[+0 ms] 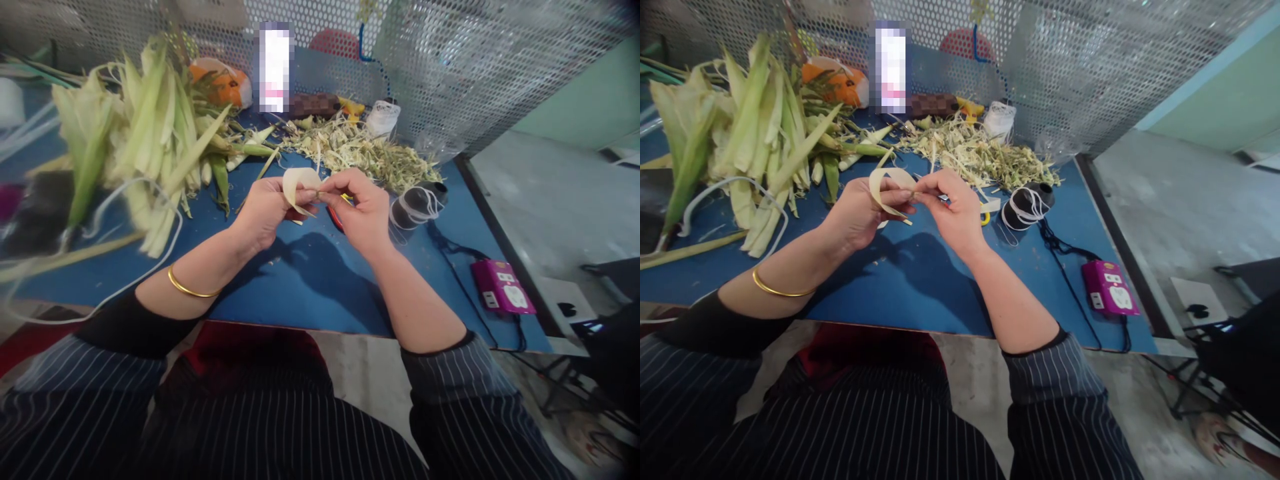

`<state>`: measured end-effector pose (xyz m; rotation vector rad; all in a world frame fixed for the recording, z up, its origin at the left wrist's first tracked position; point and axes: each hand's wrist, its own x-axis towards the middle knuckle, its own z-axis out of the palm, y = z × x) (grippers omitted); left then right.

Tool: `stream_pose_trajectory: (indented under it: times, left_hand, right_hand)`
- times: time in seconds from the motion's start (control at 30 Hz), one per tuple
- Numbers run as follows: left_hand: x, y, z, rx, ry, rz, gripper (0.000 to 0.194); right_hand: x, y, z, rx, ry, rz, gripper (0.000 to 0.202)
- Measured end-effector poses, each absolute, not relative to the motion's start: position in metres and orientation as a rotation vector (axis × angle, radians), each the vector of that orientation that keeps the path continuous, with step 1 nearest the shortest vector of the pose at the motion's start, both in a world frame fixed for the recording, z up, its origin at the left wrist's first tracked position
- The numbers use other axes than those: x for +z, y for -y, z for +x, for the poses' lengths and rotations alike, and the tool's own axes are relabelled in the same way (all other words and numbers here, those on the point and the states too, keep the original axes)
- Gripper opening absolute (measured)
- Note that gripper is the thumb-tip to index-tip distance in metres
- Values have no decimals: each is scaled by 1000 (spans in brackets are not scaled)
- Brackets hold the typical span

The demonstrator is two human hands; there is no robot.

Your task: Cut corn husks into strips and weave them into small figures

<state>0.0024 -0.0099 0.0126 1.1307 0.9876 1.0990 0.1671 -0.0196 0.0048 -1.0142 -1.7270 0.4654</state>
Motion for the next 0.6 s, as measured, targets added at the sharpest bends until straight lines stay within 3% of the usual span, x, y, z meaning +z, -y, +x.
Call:
stream_pose_trajectory:
  times: [0.6]
  left_hand:
    - [14,17,8,1185,-1009,1305,21]
  right_hand:
    - [2,18,168,545,1584,-1079,7]
